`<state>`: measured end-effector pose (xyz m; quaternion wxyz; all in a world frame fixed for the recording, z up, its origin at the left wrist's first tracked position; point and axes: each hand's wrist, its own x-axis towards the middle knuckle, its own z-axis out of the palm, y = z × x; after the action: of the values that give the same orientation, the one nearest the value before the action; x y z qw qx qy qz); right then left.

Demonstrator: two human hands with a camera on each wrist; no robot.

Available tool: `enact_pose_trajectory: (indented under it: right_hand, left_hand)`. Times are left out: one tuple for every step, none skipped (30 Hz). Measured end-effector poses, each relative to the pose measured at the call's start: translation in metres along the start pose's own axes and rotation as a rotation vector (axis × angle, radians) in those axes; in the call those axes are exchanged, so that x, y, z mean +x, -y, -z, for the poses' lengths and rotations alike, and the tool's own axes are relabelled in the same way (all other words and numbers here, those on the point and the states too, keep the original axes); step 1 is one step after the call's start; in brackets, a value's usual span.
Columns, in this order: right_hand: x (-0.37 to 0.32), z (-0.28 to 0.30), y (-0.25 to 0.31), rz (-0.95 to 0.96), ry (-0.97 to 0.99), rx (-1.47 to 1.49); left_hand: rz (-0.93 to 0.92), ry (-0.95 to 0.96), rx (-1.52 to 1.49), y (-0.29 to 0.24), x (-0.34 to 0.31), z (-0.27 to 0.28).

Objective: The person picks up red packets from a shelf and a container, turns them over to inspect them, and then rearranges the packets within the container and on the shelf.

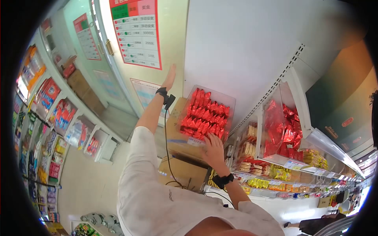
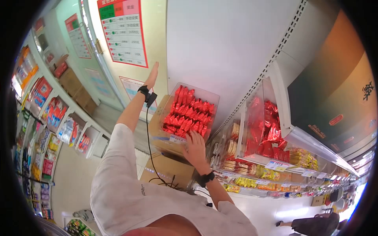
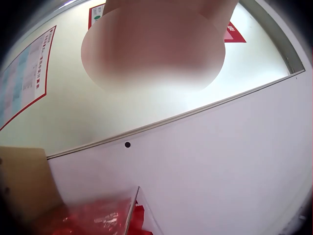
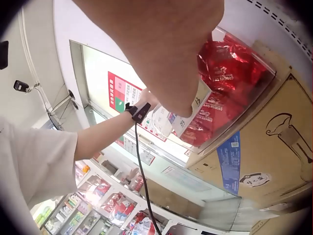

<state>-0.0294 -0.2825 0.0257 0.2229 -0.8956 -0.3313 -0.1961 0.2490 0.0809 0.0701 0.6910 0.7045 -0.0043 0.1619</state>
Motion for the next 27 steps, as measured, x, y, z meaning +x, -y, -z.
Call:
enact_pose_trajectory:
  right_hand:
    - [0.000, -0.001, 0.001, -0.023, 0.029, -0.020]
    - [0.001, 0.000, 0.002, -0.044, 0.031, -0.006]
    - [0.002, 0.001, 0.005, -0.066, 0.031, 0.009]
    - [0.004, 0.002, 0.005, -0.083, 0.030, 0.023]
    - [0.004, 0.002, 0.004, -0.085, 0.033, 0.026]
    - [0.005, 0.002, 0.004, -0.087, 0.037, 0.007]
    - [0.004, 0.001, 0.005, -0.087, 0.045, -0.008]
    - [0.005, 0.001, 0.006, -0.085, 0.054, -0.019]
    - [0.006, 0.001, 0.007, -0.091, 0.059, -0.021]
    - [0.007, 0.001, 0.008, -0.100, 0.063, -0.024]
    - [0.008, 0.001, 0.008, -0.107, 0.066, -0.028]
    - [0.008, 0.002, 0.009, -0.119, 0.056, -0.026]
    - [0.009, 0.002, 0.009, -0.123, 0.049, -0.022]
    - [0.010, 0.002, 0.010, -0.119, 0.049, -0.012]
    - [0.012, 0.002, 0.009, -0.121, 0.054, -0.022]
    - [0.014, 0.002, 0.009, -0.121, 0.062, -0.026]
    - [0.013, 0.002, 0.011, -0.127, 0.073, -0.026]
    - [0.014, 0.003, 0.013, -0.134, 0.086, -0.020]
    - [0.016, 0.004, 0.014, -0.144, 0.096, -0.020]
    - [0.017, 0.004, 0.013, -0.158, 0.101, -0.024]
    - [0.015, 0.002, 0.013, -0.158, 0.085, -0.030]
    - [0.015, 0.001, 0.013, -0.156, 0.082, -0.023]
    - [0.017, 0.001, 0.012, -0.151, 0.075, -0.020]
    - [0.018, 0.001, 0.013, -0.146, 0.070, -0.015]
    - [0.017, 0.002, 0.013, -0.143, 0.072, -0.013]
    - [0.017, 0.001, 0.013, -0.142, 0.068, -0.015]
    - [0.018, 0.001, 0.013, -0.143, 0.061, -0.019]
  left_hand:
    - [-0.038, 0.057, 0.036, 0.004, 0.004, -0.001]
    - [-0.078, 0.116, 0.070, 0.005, 0.010, 0.002]
    - [-0.098, 0.073, 0.100, 0.067, 0.056, 0.025]
    - [-0.078, 0.079, 0.086, 0.055, 0.055, 0.014]
    - [-0.068, 0.059, 0.074, 0.048, 0.059, 0.008]
    - [-0.066, 0.044, 0.070, 0.046, 0.062, 0.003]
    - [-0.064, 0.030, 0.067, 0.044, 0.066, 0.001]
    - [-0.067, 0.014, 0.065, 0.042, 0.069, -0.002]
    - [-0.069, 0.008, 0.068, 0.042, 0.072, -0.003]
    - [-0.070, 0.003, 0.066, 0.041, 0.075, -0.005]
    - [-0.075, 0.006, 0.066, 0.041, 0.077, -0.007]
    - [-0.079, 0.010, 0.067, 0.041, 0.080, -0.010]
    - [-0.085, 0.013, 0.065, 0.040, 0.082, -0.012]
    - [-0.093, 0.012, 0.067, 0.041, 0.084, -0.015]
    - [-0.102, 0.011, 0.071, 0.041, 0.085, -0.016]
    - [-0.107, 0.009, 0.077, 0.041, 0.084, -0.015]
    - [-0.110, 0.008, 0.082, 0.041, 0.084, -0.016]
    - [-0.115, 0.013, 0.088, 0.040, 0.086, -0.017]
    - [-0.116, 0.015, 0.085, 0.039, 0.086, -0.016]
    - [-0.117, 0.016, 0.089, 0.039, 0.086, -0.016]
    - [-0.119, 0.016, 0.092, 0.039, 0.086, -0.016]
    - [-0.119, 0.019, 0.095, 0.039, 0.087, -0.017]
    - [-0.120, 0.016, 0.100, 0.037, 0.087, -0.017]
    - [-0.125, 0.012, 0.102, 0.039, 0.083, -0.015]
    - [-0.122, 0.010, 0.105, 0.040, 0.081, -0.015]
    - [-0.124, 0.011, 0.111, 0.040, 0.080, -0.016]
    - [-0.129, 0.010, 0.116, 0.042, 0.078, -0.015]
